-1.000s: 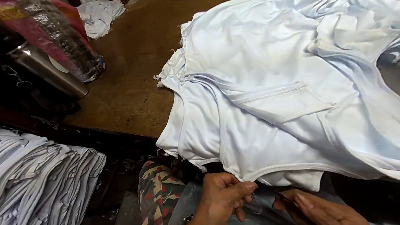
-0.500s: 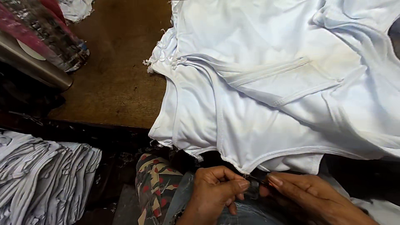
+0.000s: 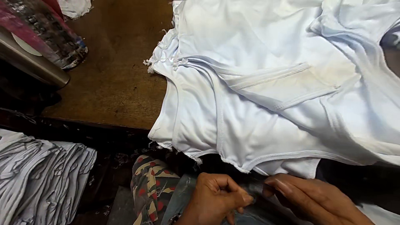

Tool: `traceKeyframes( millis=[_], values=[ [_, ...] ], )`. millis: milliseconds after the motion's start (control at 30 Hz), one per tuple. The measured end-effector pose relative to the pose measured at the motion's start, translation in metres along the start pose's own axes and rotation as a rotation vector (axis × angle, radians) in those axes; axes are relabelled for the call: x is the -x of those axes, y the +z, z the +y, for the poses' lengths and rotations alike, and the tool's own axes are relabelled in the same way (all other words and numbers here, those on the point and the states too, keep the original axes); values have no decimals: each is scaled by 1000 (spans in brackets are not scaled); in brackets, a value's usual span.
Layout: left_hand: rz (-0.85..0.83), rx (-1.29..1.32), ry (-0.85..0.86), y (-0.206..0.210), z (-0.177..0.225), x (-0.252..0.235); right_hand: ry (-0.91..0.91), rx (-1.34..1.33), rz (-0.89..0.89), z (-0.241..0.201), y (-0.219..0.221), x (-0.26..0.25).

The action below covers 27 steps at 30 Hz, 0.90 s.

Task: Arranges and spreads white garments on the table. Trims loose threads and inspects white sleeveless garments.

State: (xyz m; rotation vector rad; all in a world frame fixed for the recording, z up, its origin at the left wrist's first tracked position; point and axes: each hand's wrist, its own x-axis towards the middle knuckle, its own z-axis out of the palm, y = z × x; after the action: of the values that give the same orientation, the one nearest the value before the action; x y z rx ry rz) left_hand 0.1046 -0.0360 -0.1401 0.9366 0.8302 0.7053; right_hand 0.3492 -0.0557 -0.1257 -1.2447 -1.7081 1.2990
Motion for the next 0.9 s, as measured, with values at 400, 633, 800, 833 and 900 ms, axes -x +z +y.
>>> traceKeyframes(
  millis=[400,633,800,833,900],
  values=[
    [109,-112,330,11,8,-3,-470,592,394,1,26,-37],
    [187,-122,316,-3,4,-2,-321,268,222,-27,-1,-42],
    [253,-16,265,-8,5,-5,-217,285,103,-41,-21,-48],
    [256,12,251,-8,8,-6,-231,295,63,-42,-26,-51],
    [278,34,245,-9,12,-7,-240,251,49,-50,-46,-56]
  ],
)
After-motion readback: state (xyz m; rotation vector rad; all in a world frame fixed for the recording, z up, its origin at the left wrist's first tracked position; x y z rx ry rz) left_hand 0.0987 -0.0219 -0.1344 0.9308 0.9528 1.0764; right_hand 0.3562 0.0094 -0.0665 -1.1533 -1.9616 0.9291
